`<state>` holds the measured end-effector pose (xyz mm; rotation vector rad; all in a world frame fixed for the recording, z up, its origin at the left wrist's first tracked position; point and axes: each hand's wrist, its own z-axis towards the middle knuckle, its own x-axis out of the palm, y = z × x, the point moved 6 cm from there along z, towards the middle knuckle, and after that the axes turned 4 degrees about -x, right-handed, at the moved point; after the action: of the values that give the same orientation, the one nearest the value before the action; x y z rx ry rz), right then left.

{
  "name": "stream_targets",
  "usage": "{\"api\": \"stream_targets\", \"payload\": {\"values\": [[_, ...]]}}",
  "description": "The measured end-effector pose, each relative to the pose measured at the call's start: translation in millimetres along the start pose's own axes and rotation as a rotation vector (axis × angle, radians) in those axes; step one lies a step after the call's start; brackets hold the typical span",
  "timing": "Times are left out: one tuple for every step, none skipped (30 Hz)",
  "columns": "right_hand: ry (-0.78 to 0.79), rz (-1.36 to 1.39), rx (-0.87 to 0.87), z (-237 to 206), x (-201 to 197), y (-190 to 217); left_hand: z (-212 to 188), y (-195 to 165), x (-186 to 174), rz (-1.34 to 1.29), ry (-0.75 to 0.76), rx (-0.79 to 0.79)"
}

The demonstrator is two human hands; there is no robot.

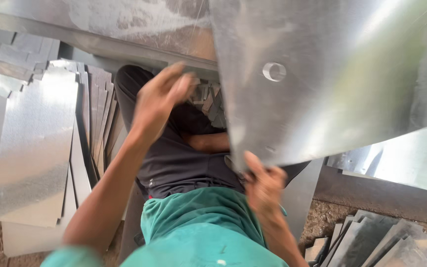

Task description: The person sits on the floor and uses tin snips to trim the edges of a large metal sheet. They repeatedly cut small sections along the edge, remove the cut pieces, and adjust the sheet's position to continue trimming.

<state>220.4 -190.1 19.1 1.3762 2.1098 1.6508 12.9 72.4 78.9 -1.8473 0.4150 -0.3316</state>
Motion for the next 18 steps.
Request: {"api": "stream_targets", "payload": {"values": [[0.032,0.034,-0.031,-13,-17,22,25,-16,25,-0.239,0.127,-0.006],[-0.058,0.129,-0.056,-25,-43,42,46,-33,50,-0.48,0.258,-0.006],[-0.162,0.172,-0.076,-37,-73,61,64,-44,71,-0.655,0.317,-0.11],[-0.162,0.246,-0.12,-49,-96,78,78,-52,94,-0.83,0.374,-0.221],[-0.108,0.249,-0.137,-57,-115,90,89,-65,109,-0.832,0.415,-0.154],[-0.056,0.247,-0.156,-65,-133,99,100,-75,125,-0.837,0.455,-0.088],[-0.239,0.125,-0.08,-70,-161,96,109,-82,139,-0.845,0.497,-0.021],[-0.393,0.024,-0.004,-73,-185,89,121,-76,149,-0.65,0.408,-0.057],[-0.503,-0.057,0.066,-73,-203,79,129,-66,155,-0.455,0.306,-0.095],[-0.537,-0.106,0.108,-71,-214,70,133,-54,157,-0.261,0.196,-0.139],[-0.555,-0.157,0.15,-68,-224,61,132,-49,162,-0.182,0.19,-0.05],[-0.563,-0.206,0.201,-64,-232,52,125,-44,164,-0.094,0.17,0.039],[-0.564,-0.251,0.242,-62,-240,44,114,-33,165,-0.084,0.191,0.048],[-0.58,-0.295,0.284,-61,-249,40,97,-25,167,-0.072,0.225,0.051],[-0.587,-0.33,0.32,-63,-258,38,76,-17,167,-0.062,0.252,0.074],[-0.599,-0.365,0.342,-65,-266,41,50,-13,167,-0.056,0.286,0.102],[-0.615,-0.399,0.36,-69,-277,44,25,-6,165,-0.05,0.309,0.093],[-0.636,-0.423,0.385,-76,-289,50,-3,1,159,-0.039,0.339,0.079]]}}
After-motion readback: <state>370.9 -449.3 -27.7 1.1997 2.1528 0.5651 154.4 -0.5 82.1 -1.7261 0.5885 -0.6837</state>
